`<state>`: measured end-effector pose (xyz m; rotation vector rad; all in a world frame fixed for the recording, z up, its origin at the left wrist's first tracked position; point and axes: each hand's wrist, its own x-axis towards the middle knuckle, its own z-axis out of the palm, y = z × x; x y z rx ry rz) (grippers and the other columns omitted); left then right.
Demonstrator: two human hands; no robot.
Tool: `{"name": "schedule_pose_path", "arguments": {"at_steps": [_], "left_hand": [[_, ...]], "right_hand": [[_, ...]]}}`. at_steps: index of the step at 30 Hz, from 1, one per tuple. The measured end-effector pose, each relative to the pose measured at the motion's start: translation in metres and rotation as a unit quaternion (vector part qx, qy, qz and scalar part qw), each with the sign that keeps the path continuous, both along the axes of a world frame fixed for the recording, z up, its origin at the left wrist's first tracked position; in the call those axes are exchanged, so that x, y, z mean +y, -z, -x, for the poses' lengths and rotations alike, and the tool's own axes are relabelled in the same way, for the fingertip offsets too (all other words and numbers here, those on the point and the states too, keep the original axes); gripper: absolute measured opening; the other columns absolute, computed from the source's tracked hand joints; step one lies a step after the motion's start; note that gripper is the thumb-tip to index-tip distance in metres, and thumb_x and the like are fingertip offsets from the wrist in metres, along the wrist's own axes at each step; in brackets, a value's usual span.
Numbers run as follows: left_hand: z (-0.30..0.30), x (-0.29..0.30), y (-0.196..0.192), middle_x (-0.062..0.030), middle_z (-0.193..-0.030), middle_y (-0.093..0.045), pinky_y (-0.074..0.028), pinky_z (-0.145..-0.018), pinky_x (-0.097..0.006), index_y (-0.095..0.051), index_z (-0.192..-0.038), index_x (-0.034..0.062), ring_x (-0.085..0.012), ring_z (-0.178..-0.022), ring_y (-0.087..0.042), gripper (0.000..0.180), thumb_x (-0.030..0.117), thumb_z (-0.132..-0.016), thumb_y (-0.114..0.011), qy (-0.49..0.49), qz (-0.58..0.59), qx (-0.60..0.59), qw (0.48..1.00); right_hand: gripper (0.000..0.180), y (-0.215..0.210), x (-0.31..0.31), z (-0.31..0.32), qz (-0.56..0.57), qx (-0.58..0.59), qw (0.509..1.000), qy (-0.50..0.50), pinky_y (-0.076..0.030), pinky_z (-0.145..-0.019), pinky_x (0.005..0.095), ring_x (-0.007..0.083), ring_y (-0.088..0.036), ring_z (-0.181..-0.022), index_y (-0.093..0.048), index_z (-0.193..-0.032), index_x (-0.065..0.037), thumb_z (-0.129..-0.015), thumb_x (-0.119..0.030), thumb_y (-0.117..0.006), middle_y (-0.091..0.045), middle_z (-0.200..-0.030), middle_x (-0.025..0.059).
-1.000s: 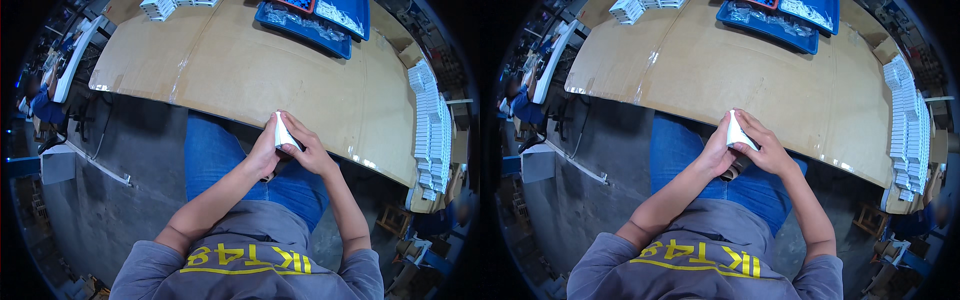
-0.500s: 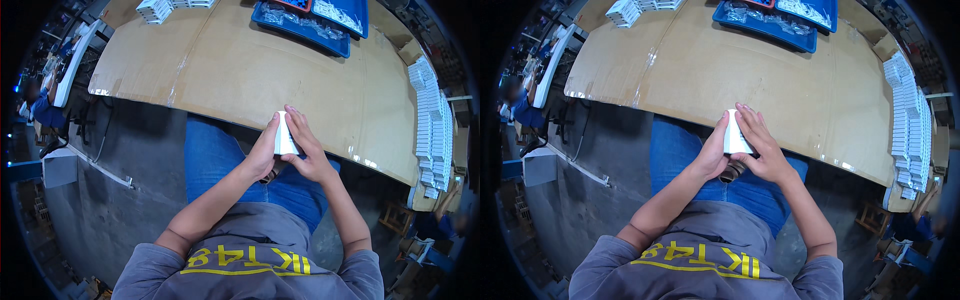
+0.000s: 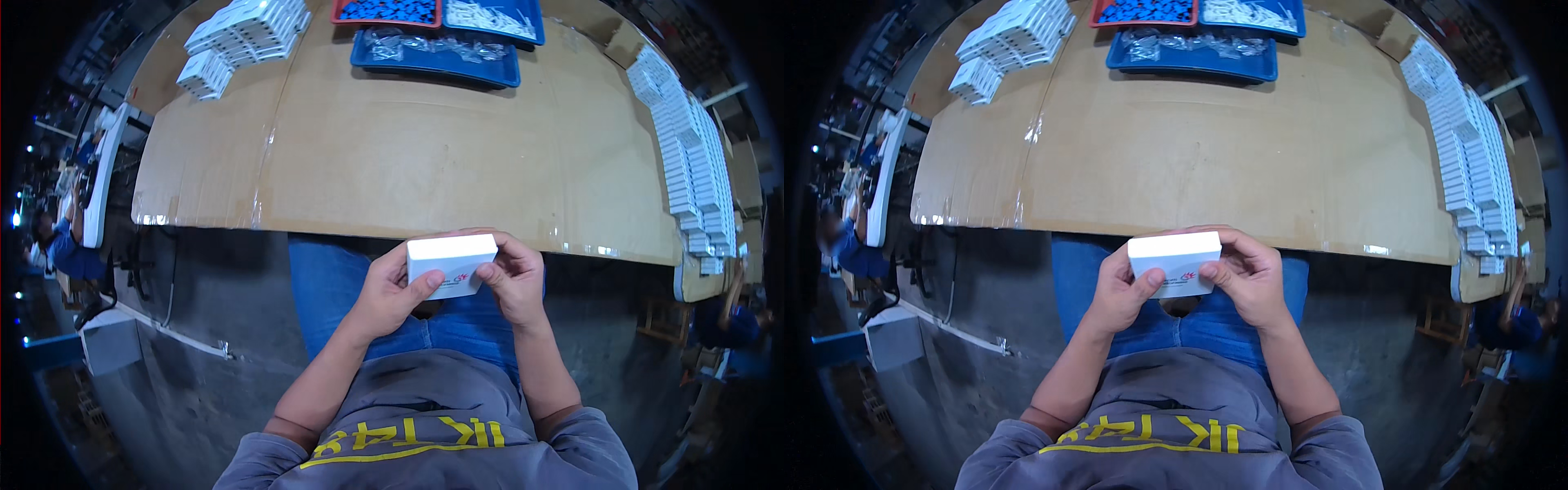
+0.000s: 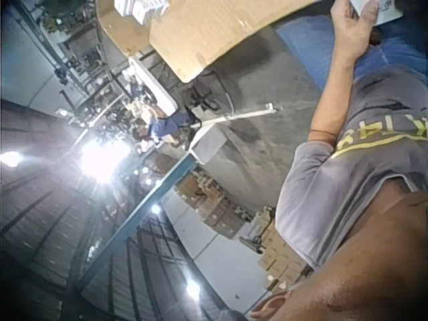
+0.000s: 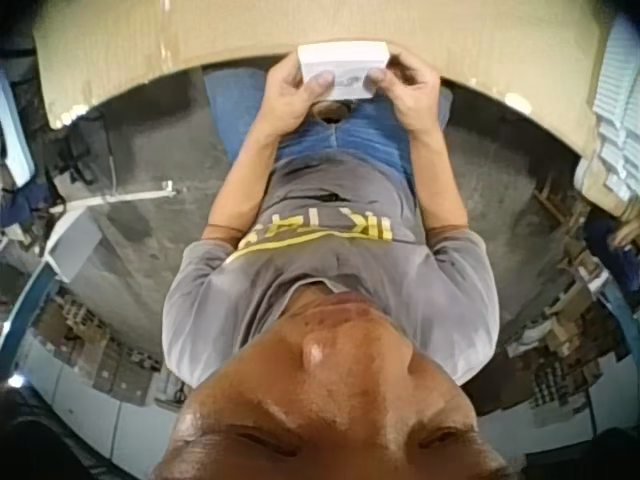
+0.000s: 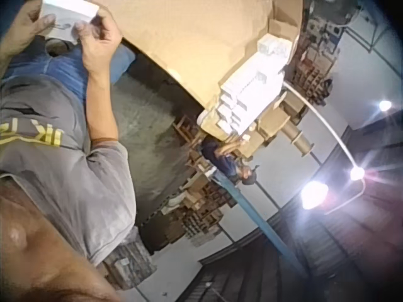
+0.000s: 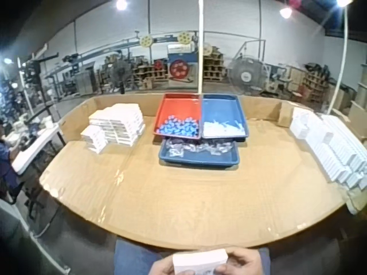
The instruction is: Assembling small plastic parts into a white housing.
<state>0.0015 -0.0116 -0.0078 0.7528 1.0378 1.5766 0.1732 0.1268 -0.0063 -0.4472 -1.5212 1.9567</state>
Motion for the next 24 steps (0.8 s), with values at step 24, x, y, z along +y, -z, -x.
{"name": "schedule_pose_path", "arguments": {"at_steps": [24], "left_hand": [[-0.002, 0.008, 0.007, -0.0148, -0.141, -0.060, -0.046, -0.111, -0.037, -0.041, -0.155, -0.0013, -0.0215, -0.133, -0.056, 0.061, 0.027, -0.107, -0.063, -0.136, -0.034, -0.168, 0.976]], "right_hand": [[0.041, 0.000, -0.023, 0.018, 0.084, -0.004, 0.995, 0.051, -0.055, -0.105, 0.0355, 0.0218, -0.064, -0.121, -0.060, -0.123, 0.003, -0.087, 0.006, -0.080, -0.062, -0.134, 0.0162]]}}
